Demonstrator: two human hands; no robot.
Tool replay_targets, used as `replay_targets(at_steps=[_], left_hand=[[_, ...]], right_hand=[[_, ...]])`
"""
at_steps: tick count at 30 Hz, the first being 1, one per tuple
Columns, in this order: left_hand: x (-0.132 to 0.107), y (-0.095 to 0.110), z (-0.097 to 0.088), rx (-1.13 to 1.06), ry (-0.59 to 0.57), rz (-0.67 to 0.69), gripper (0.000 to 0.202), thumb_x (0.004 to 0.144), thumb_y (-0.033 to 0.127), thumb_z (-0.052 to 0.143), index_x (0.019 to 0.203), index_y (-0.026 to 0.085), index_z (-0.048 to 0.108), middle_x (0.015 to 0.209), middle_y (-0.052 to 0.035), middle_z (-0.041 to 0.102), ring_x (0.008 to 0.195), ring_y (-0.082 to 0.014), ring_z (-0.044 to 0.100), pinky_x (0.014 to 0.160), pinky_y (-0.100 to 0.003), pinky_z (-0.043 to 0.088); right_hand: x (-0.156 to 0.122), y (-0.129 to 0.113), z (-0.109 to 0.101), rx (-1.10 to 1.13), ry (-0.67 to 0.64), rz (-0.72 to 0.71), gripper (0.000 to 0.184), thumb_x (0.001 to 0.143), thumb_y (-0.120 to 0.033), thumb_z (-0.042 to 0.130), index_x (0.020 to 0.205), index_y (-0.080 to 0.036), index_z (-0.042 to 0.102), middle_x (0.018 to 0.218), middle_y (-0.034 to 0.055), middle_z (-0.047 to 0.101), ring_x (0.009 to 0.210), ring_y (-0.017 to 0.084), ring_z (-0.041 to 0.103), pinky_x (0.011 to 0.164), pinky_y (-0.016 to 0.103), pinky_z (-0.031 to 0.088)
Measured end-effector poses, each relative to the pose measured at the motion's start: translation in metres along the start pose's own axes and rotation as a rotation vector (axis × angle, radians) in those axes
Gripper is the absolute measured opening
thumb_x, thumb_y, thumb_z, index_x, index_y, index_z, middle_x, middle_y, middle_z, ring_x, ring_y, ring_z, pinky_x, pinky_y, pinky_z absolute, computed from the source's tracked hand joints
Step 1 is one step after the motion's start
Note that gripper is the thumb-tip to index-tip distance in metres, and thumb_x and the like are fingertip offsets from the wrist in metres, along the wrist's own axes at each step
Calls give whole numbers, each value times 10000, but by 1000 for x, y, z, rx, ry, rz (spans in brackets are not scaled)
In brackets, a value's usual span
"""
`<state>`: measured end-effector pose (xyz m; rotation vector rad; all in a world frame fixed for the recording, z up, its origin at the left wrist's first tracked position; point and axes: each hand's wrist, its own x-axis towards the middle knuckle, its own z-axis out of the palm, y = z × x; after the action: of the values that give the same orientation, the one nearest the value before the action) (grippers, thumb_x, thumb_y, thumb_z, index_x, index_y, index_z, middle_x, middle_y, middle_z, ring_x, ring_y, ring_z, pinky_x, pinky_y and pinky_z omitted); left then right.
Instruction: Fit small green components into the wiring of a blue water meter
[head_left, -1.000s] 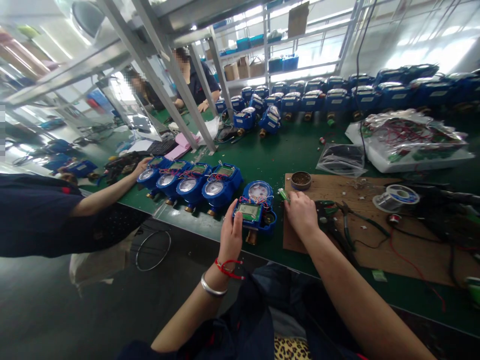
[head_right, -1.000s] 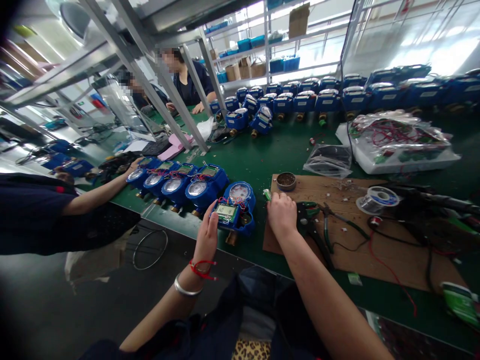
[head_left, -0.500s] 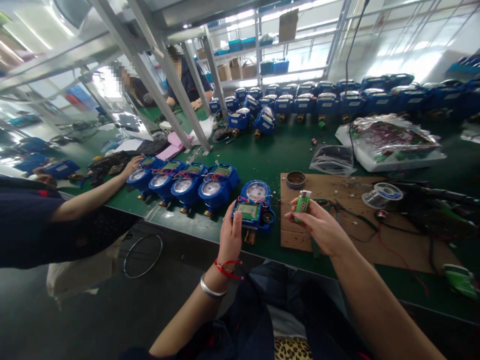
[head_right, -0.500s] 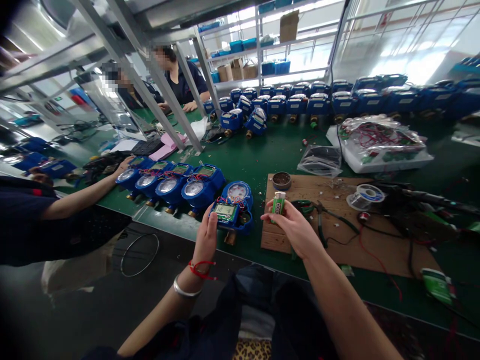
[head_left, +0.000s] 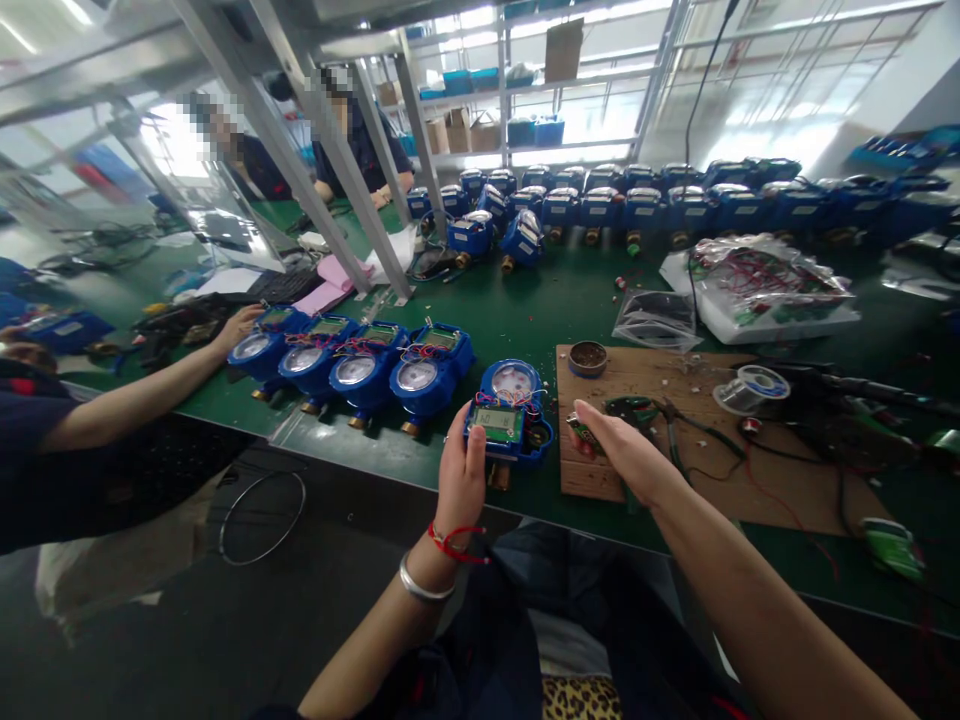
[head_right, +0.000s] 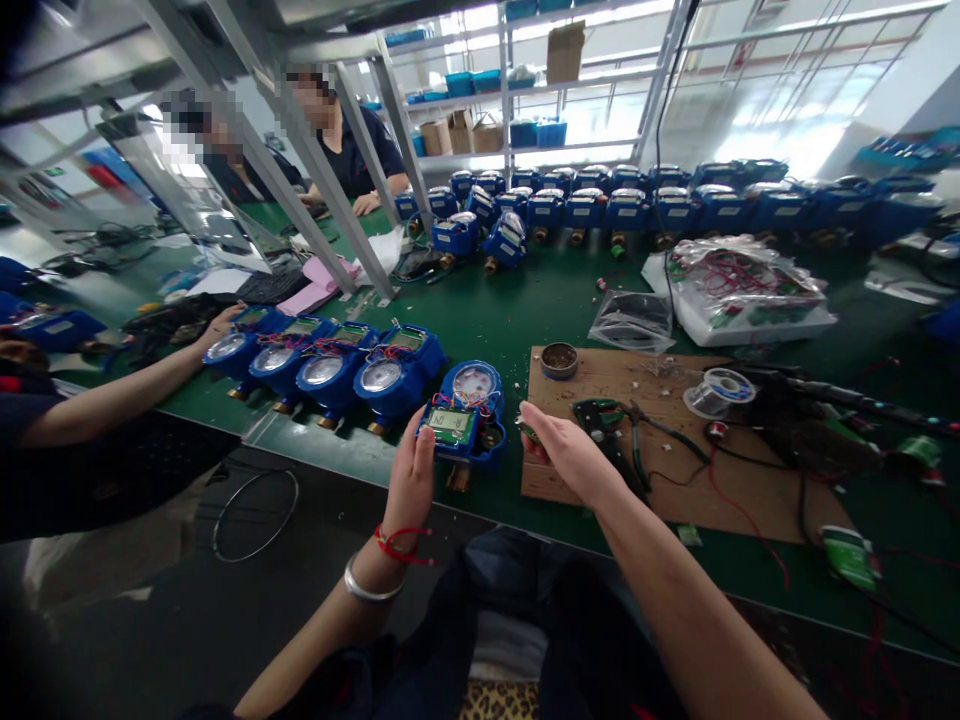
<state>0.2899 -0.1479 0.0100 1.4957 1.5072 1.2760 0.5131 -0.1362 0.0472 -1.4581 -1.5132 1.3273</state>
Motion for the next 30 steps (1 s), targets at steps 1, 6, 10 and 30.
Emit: replay_targets(at_steps=[1, 6, 10, 30], left_hand=[[0, 0, 0, -2, -2, 2, 528, 961, 522, 334, 1361, 189, 422, 1358, -118, 498, 1241, -239, 472, 1063, -402, 352], [-1, 1, 1, -12, 1, 3, 522, 961, 520, 336, 1358, 193, 425, 1350, -114, 504, 1236, -238, 472, 1052, -396, 359], [0, 2, 2, -18, 4, 14, 521, 960, 522, 335, 1355, 196, 430, 1349, -116, 505, 1237, -239, 473, 1051, -393, 360], [-1, 4, 1, -24, -5, 15, 516, 961, 522, 334, 1365, 214, 422, 1344, -107, 507, 1242, -240, 467, 1062, -397, 345]], right_hand=[[3, -1, 2, -52, 2, -6, 600, 901, -674, 303, 606, -185, 487, 583, -5, 454, 604, 145, 430, 653, 293, 317], [11, -1, 16, -245, 47, -32, 575, 904, -635, 283, 581, -192, 456, 538, -6, 440, 567, 152, 430, 601, 298, 288], [12, -2, 20, -330, 89, -13, 560, 910, -594, 258, 559, -193, 433, 517, -3, 442, 545, 152, 440, 578, 300, 268], [13, -6, 21, -373, 124, 9, 552, 908, -587, 238, 570, -194, 427, 542, 2, 467, 565, 152, 455, 580, 290, 269]])
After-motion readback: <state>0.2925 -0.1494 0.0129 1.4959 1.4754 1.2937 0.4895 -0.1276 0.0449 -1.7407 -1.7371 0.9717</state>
